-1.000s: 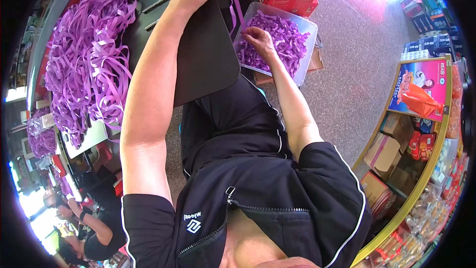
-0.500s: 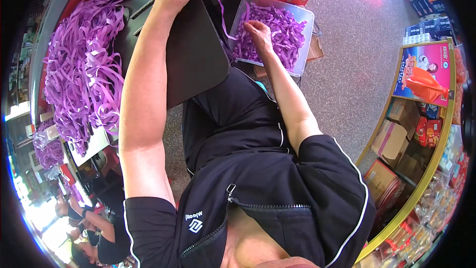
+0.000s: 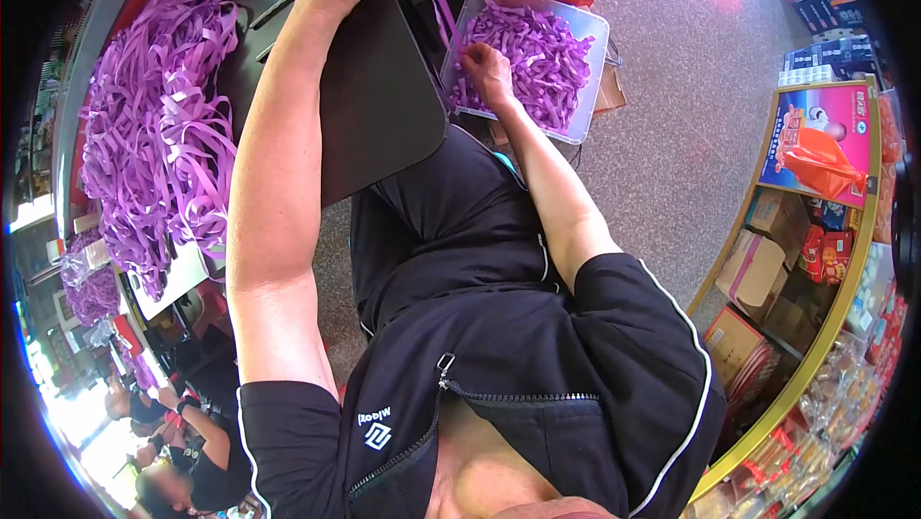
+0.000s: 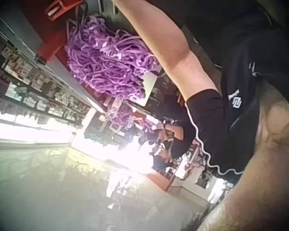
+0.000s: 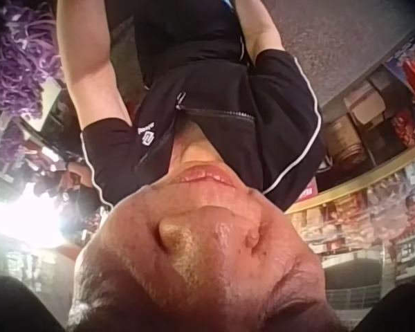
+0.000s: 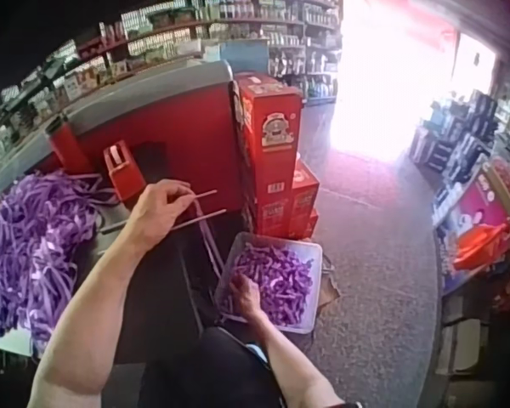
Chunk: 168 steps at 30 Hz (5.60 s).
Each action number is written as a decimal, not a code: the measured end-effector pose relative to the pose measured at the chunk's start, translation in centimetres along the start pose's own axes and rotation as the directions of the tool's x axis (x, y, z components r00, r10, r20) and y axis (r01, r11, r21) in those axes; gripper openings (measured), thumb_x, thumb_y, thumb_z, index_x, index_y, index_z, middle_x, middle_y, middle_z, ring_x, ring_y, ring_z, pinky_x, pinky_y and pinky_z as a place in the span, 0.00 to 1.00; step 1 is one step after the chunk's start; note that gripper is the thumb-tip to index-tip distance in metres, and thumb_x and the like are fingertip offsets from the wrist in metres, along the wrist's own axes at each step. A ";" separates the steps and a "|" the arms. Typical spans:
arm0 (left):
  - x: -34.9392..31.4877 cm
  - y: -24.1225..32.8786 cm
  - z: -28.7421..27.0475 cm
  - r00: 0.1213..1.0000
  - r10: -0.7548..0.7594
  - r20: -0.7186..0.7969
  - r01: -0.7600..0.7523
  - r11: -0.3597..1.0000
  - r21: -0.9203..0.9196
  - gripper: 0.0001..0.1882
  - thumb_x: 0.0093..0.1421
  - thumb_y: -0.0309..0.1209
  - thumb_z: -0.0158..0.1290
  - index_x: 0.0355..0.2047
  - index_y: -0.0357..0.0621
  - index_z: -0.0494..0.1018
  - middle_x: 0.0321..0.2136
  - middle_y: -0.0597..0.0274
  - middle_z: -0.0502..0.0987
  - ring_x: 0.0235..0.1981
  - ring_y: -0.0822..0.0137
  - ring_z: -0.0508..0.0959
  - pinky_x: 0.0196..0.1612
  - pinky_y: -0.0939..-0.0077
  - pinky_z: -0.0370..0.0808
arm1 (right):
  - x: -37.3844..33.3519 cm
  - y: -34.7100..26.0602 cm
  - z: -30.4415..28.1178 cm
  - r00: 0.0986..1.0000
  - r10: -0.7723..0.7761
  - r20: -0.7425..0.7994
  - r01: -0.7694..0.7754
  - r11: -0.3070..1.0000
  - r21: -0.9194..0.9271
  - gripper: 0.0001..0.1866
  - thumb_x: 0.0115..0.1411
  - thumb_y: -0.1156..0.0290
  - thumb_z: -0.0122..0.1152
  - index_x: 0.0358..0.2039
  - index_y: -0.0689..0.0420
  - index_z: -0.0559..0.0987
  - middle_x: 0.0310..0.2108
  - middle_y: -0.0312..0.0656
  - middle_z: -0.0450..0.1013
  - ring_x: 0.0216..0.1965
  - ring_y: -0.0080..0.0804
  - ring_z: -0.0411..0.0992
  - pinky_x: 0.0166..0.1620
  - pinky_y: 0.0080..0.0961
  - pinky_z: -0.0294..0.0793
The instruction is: Measure, wrap, and cut purple ribbons using a metal rod jig.
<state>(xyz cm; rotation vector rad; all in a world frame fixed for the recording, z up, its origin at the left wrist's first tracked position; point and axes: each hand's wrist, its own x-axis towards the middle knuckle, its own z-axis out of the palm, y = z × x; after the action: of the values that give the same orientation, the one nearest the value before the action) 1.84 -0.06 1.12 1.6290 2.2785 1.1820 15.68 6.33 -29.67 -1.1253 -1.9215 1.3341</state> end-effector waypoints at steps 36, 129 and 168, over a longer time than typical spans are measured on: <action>0.2 -0.9 -0.3 0.999 -0.033 -0.043 0.034 0.999 0.019 0.12 0.56 0.34 0.55 0.36 0.39 0.79 0.47 0.50 0.75 0.47 0.54 0.76 0.49 0.67 0.71 | -13.3 -2.1 -10.0 0.903 -0.409 0.133 0.416 0.909 -0.022 0.09 0.57 0.68 0.61 0.35 0.59 0.81 0.34 0.46 0.71 0.36 0.40 0.71 0.39 0.32 0.71; -0.1 -2.6 0.6 0.994 0.013 -0.105 0.013 0.970 0.241 0.12 0.54 0.33 0.54 0.38 0.64 0.81 0.56 0.58 0.68 0.64 0.52 0.56 0.65 0.52 0.46 | 3.9 -31.4 -14.3 0.687 -0.717 0.119 0.490 0.578 0.653 0.12 0.63 0.74 0.50 0.39 0.67 0.80 0.38 0.43 0.74 0.40 0.25 0.68 0.46 0.24 0.62; -0.3 -2.4 0.7 0.974 0.065 -0.217 -0.026 0.984 0.177 0.17 0.49 0.31 0.60 0.41 0.62 0.79 0.55 0.55 0.69 0.61 0.53 0.61 0.63 0.54 0.52 | 15.3 -23.8 -6.6 0.816 -0.396 0.420 0.188 0.870 0.455 0.12 0.61 0.68 0.59 0.39 0.62 0.81 0.38 0.33 0.73 0.42 0.19 0.70 0.47 0.18 0.66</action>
<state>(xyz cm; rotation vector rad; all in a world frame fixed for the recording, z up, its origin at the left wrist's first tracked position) 0.48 -0.26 -0.98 1.6922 2.5591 1.2670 5.40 18.83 -5.53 -0.2609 -1.9282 1.8456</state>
